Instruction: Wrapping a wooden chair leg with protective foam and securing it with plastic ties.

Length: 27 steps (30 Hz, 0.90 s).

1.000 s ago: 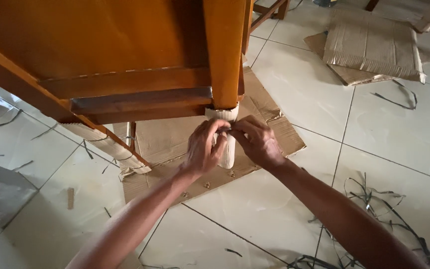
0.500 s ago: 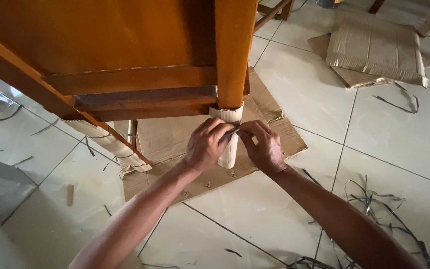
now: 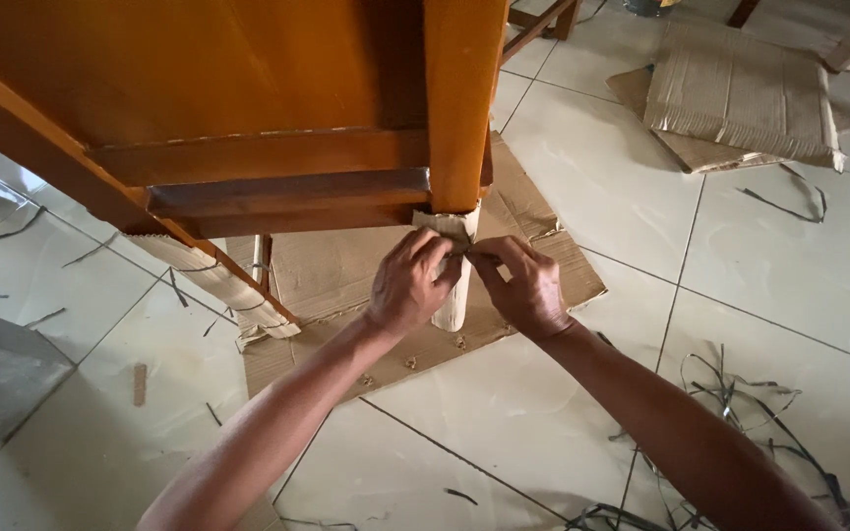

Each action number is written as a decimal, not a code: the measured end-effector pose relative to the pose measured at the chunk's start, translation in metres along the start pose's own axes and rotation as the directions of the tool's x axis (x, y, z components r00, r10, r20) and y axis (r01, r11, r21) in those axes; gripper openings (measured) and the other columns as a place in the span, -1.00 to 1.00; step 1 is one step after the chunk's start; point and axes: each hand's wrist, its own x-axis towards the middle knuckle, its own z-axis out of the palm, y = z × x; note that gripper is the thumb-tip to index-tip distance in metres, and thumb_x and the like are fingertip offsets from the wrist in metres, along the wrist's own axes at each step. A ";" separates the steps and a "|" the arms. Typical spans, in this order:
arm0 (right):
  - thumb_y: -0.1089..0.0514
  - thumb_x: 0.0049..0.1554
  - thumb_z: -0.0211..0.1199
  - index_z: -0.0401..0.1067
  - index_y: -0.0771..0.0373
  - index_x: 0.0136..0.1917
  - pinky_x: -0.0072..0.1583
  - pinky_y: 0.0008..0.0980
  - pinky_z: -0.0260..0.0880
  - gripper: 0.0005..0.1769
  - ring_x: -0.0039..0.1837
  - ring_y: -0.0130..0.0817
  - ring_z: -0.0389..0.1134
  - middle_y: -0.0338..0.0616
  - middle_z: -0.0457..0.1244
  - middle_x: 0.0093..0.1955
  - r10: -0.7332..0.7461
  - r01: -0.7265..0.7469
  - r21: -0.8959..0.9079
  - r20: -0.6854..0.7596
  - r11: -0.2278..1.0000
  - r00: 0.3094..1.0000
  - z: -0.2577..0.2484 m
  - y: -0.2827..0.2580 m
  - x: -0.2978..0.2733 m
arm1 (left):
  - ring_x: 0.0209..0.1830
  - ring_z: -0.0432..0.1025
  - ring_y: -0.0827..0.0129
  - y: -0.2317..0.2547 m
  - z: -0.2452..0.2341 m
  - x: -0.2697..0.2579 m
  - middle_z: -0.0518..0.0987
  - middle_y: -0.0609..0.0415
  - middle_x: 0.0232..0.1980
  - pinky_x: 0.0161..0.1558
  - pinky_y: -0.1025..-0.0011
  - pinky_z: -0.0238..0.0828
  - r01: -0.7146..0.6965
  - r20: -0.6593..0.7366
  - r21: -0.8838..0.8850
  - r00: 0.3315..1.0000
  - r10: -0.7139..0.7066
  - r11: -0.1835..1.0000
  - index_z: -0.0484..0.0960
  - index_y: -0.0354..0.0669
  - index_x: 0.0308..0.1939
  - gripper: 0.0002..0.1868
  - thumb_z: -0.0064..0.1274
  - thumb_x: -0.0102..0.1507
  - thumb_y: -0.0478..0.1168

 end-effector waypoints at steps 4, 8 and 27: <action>0.31 0.13 0.38 0.57 0.13 -0.08 -0.11 -0.23 0.49 -0.88 -0.21 -0.13 0.48 -0.12 0.39 -0.26 0.046 -0.049 0.041 0.068 0.998 0.997 -0.001 0.000 -0.001 | -0.32 0.54 0.10 -0.001 -0.001 -0.002 0.49 0.04 -0.35 -0.26 0.23 0.50 0.026 0.013 -0.049 1.000 -0.026 0.998 0.59 -0.13 -0.26 -0.87 0.26 0.21 -0.29; 0.29 0.14 0.38 0.58 0.14 -0.03 -0.11 -0.22 0.49 -0.88 -0.17 -0.11 0.48 -0.10 0.38 -0.24 0.101 -0.107 0.075 0.086 0.991 0.991 0.005 0.004 -0.007 | -0.28 0.55 0.13 -0.005 0.002 -0.005 0.52 0.06 -0.31 -0.21 0.26 0.52 0.021 0.022 -0.079 1.000 -0.019 0.997 0.61 -0.09 -0.19 -0.87 0.23 0.22 -0.34; 0.13 0.20 0.35 0.57 0.27 0.03 -0.18 -0.62 0.18 -0.81 -0.25 -0.58 0.18 -0.25 0.37 -0.23 0.533 -0.639 0.389 0.352 0.664 0.769 0.000 -0.014 -0.009 | -0.23 0.59 0.20 -0.014 -0.002 -0.016 0.63 0.10 -0.27 -0.15 0.31 0.52 0.053 0.059 -0.222 0.997 -0.040 0.974 0.70 -0.05 -0.13 -0.92 0.18 0.31 -0.31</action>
